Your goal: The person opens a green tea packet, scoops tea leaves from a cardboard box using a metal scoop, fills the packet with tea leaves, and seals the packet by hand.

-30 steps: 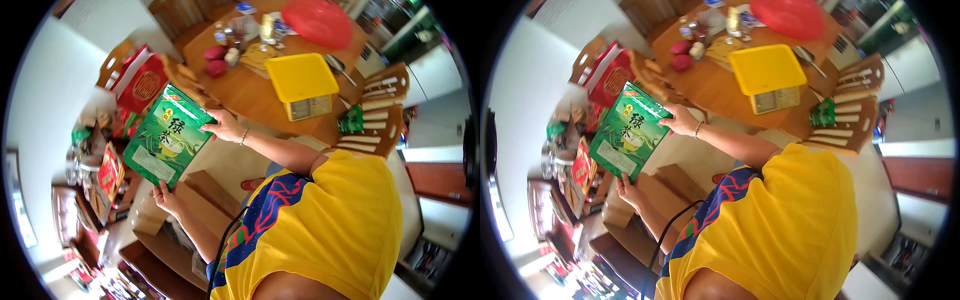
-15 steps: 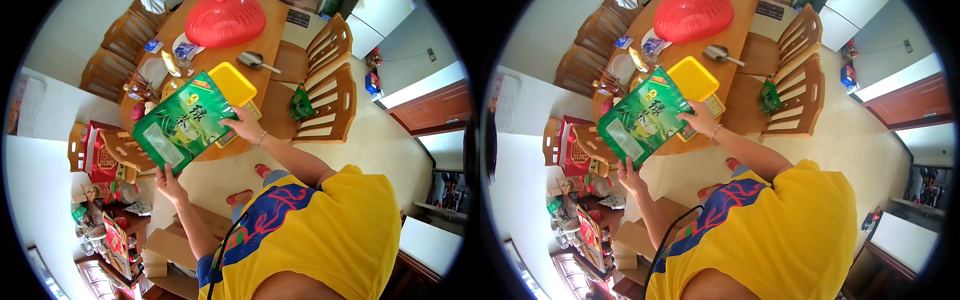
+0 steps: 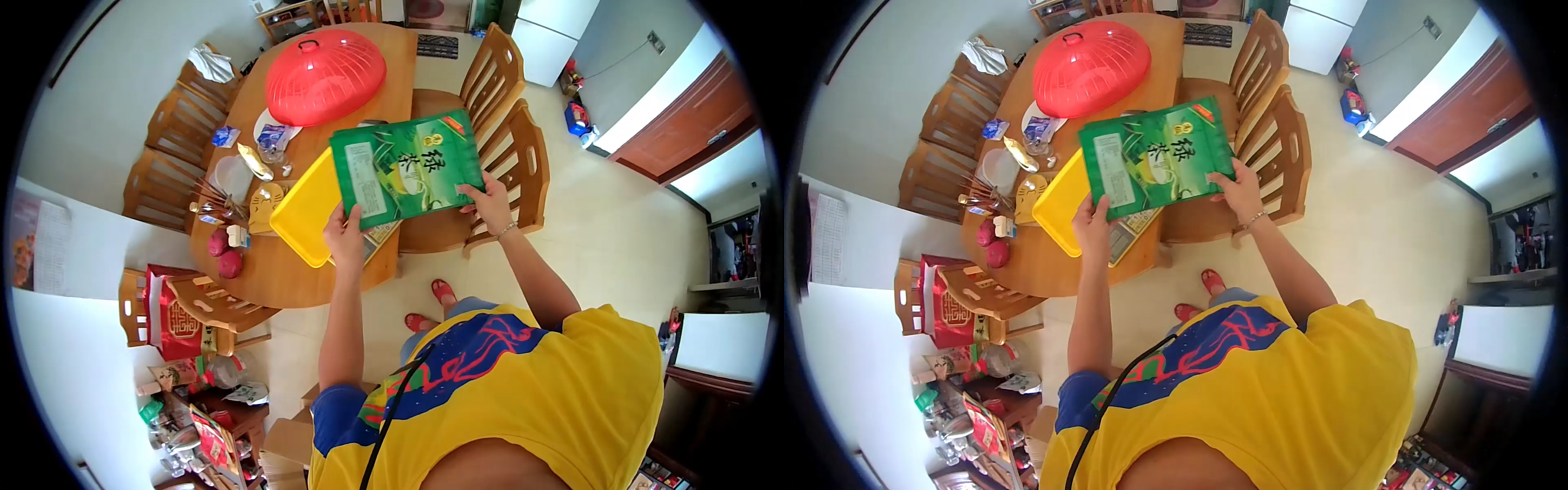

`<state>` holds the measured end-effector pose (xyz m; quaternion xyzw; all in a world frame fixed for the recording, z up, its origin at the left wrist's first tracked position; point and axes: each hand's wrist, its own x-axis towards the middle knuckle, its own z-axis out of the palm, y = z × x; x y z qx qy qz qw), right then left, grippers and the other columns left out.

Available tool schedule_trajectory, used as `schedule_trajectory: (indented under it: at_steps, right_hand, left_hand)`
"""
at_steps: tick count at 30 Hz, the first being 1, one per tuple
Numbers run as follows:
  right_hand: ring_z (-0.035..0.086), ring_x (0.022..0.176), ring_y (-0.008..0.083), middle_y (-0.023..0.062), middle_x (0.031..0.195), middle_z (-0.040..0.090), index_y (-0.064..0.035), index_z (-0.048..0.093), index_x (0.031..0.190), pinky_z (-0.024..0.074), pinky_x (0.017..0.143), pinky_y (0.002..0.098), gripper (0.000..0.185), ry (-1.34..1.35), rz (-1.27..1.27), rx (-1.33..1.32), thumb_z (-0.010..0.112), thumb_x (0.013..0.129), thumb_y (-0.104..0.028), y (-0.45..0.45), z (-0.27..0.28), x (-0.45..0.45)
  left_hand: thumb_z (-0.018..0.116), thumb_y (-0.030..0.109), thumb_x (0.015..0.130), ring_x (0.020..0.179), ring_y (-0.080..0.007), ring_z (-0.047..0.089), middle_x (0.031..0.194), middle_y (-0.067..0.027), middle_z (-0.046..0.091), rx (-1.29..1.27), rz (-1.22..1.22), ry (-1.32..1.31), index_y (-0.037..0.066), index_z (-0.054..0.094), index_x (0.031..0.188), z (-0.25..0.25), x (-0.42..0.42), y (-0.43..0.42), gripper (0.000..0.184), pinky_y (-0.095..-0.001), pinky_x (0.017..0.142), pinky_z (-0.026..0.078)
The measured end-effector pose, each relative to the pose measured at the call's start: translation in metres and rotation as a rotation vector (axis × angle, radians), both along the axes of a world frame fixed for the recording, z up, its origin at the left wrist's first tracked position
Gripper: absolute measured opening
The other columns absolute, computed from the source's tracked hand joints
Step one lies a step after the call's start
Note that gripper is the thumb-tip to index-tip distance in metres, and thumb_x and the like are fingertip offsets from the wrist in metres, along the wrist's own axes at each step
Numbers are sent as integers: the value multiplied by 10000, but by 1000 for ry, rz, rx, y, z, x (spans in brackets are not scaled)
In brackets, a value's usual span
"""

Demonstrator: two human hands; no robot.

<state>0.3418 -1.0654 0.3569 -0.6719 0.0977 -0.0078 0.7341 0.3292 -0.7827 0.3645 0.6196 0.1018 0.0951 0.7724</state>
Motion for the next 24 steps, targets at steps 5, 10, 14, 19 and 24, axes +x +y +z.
schedule_trajectory:
  at_steps: [5, 10, 14, 19, 24]
  right_hand:
    - [657, 831, 111, 35, 994, 689, -36, 608, 1205, 570, 558, 249, 333, -34, -43, -21, 664, 877, -26, -43, 0, 33]
    - [660, 837, 119, 34, 979, 689, -32, 615, 1146, 567, 555, 257, 267, -26, -65, -68, 649, 882, -16, -59, 11, 81]
    - [664, 824, 133, 46, 978, 691, -46, 605, 1182, 560, 551, 263, 298, -3, -11, -60, 641, 887, -20, -83, -12, 176]
    - [658, 824, 128, 43, 988, 689, -39, 594, 1170, 575, 566, 273, 288, 14, 15, -185, 657, 890, -47, -89, -27, 267]
    - [658, 781, 139, 51, 993, 683, -33, 597, 1156, 585, 559, 269, 293, -20, -32, -47, 684, 876, -20, -95, -85, 354]
  left_hand:
    - [565, 80, 978, 761, -114, 660, 965, -76, 680, 4, -195, 86, -55, 610, 1171, -3, 56, -34, 239, -239, 604, 577]
    - [539, 44, 974, 787, -148, 681, 989, -105, 683, 23, -279, 82, -70, 614, 1157, 7, 109, -45, 229, -267, 621, 607]
    - [557, 38, 958, 781, -158, 681, 982, -107, 681, 70, -231, 117, -67, 616, 1161, -17, 196, -64, 236, -277, 606, 613]
    - [621, 40, 912, 759, -176, 674, 961, -102, 677, 193, -140, 207, -38, 671, 1096, -50, 278, -74, 206, -298, 568, 609]
    - [648, 29, 871, 729, -166, 670, 915, -102, 685, 309, -25, 279, -19, 706, 1032, -75, 354, -89, 177, -308, 550, 592]
